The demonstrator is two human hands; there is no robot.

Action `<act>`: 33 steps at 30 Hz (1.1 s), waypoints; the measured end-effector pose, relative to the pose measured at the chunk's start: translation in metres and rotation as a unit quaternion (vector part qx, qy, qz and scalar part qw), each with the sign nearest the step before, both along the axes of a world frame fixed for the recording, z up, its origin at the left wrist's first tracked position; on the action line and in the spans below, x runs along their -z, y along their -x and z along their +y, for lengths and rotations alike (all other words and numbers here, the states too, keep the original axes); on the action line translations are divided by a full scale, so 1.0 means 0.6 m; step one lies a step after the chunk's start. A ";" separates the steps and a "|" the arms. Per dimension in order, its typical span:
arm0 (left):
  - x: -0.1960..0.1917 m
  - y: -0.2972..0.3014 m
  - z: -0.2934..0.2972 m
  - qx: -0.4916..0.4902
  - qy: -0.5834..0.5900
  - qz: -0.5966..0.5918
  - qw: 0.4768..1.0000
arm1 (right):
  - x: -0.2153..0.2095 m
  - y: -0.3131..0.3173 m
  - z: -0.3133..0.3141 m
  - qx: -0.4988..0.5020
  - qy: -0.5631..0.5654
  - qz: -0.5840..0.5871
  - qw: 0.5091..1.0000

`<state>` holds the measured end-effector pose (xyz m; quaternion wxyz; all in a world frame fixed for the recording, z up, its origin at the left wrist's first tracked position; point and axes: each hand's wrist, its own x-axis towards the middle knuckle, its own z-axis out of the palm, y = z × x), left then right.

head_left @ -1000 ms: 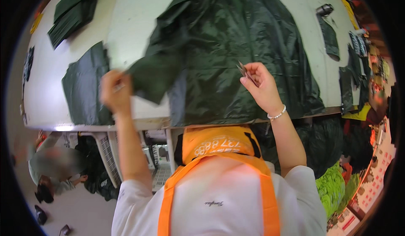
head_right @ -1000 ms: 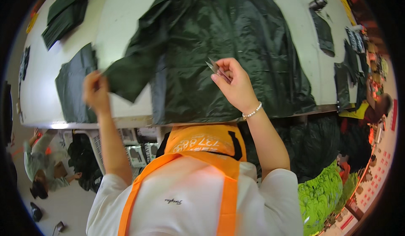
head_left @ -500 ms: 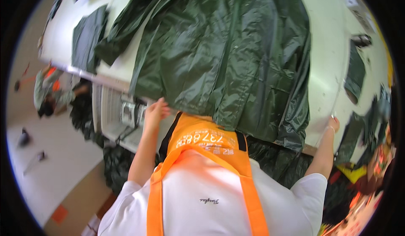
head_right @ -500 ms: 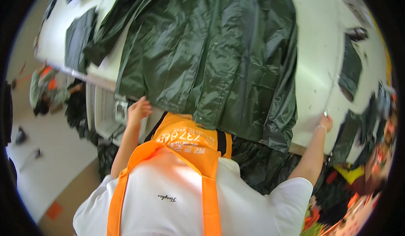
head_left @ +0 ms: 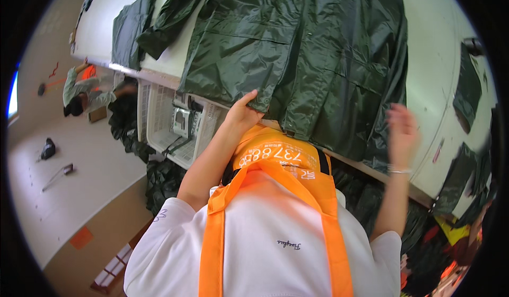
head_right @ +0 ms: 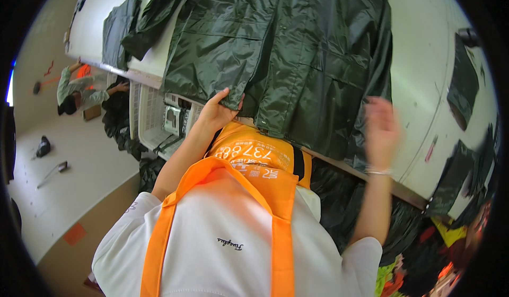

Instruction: The person folds a dark green jacket on a white table, aligning the sleeves and body, then folds it into a compact rectangle. The person then picks up another jacket and begins to fold it in the same manner.

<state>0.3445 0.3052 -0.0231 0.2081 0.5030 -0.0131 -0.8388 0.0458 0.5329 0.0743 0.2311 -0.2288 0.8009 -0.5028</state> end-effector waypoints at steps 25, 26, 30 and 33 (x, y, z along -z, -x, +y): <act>-0.169 -0.016 -0.148 0.108 0.097 0.047 0.988 | -0.069 -0.273 -0.150 0.056 -0.038 -0.014 0.998; -0.101 -0.004 -0.119 0.173 0.012 0.074 0.982 | -0.027 -0.290 -0.147 0.081 0.005 -0.092 0.992; -0.020 0.066 -0.042 0.274 -0.042 0.093 0.956 | 0.076 -0.348 -0.146 0.128 0.104 -0.326 0.931; -0.024 0.093 -0.035 0.337 -0.004 0.060 0.940 | 0.107 -0.359 -0.137 0.093 0.068 -0.372 0.921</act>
